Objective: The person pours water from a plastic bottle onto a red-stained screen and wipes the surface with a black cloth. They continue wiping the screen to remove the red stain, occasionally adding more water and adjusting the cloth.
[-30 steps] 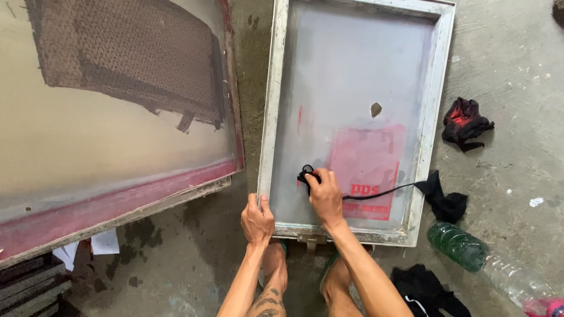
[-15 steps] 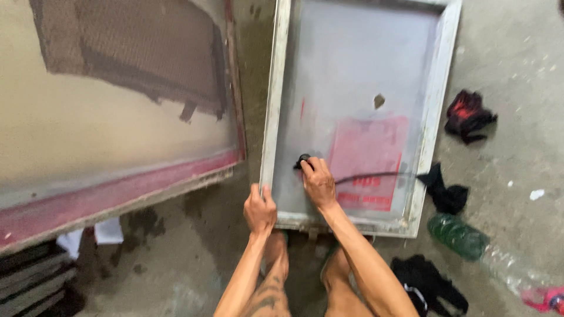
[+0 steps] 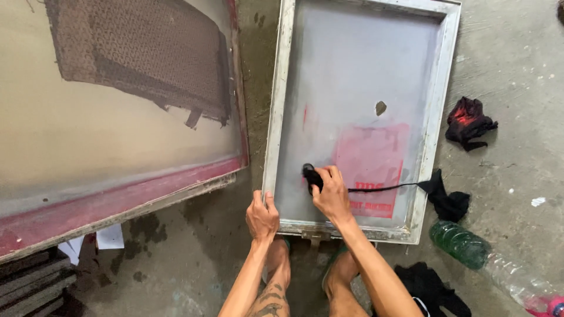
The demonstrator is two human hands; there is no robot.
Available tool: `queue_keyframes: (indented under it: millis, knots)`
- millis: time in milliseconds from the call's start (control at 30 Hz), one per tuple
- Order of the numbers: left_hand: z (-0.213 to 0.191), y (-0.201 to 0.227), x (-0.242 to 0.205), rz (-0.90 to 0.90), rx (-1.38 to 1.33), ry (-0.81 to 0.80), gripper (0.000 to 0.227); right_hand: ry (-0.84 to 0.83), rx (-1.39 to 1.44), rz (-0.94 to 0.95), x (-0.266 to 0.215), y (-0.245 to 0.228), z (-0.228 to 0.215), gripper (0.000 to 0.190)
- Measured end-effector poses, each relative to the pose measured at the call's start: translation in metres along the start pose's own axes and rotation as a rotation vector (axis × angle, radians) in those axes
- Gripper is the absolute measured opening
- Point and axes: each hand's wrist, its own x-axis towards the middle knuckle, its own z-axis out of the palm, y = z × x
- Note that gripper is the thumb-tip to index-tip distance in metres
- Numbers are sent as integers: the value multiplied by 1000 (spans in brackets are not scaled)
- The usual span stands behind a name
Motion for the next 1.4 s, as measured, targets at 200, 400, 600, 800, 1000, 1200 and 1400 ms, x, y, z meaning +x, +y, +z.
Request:
queue_keyframes:
  millis: [200, 400, 600, 800, 1000, 1200, 1400]
  knots:
    - [-4, 3, -2, 2, -3, -15, 37, 294, -182, 226, -8, 14, 15, 41]
    - [-3, 2, 2, 28, 24, -4, 38, 264, -99, -23, -13, 10, 54, 42]
    - [-6, 7, 1, 35, 6, -7, 35, 284, -338, -316, -23, -17, 45, 21]
    - [0, -4, -1, 17, 13, -34, 35, 233, -491, -519, -6, -6, 43, 16]
    - [-3, 8, 6, 23, 12, -18, 36, 195, -462, -551, -6, -13, 38, 16]
    - [-8, 7, 6, 34, -35, -18, 34, 281, -481, -570, -7, -9, 42, 25]
    - [1, -4, -5, 56, 7, 31, 32, 175, -384, -405, -9, 14, 47, 16]
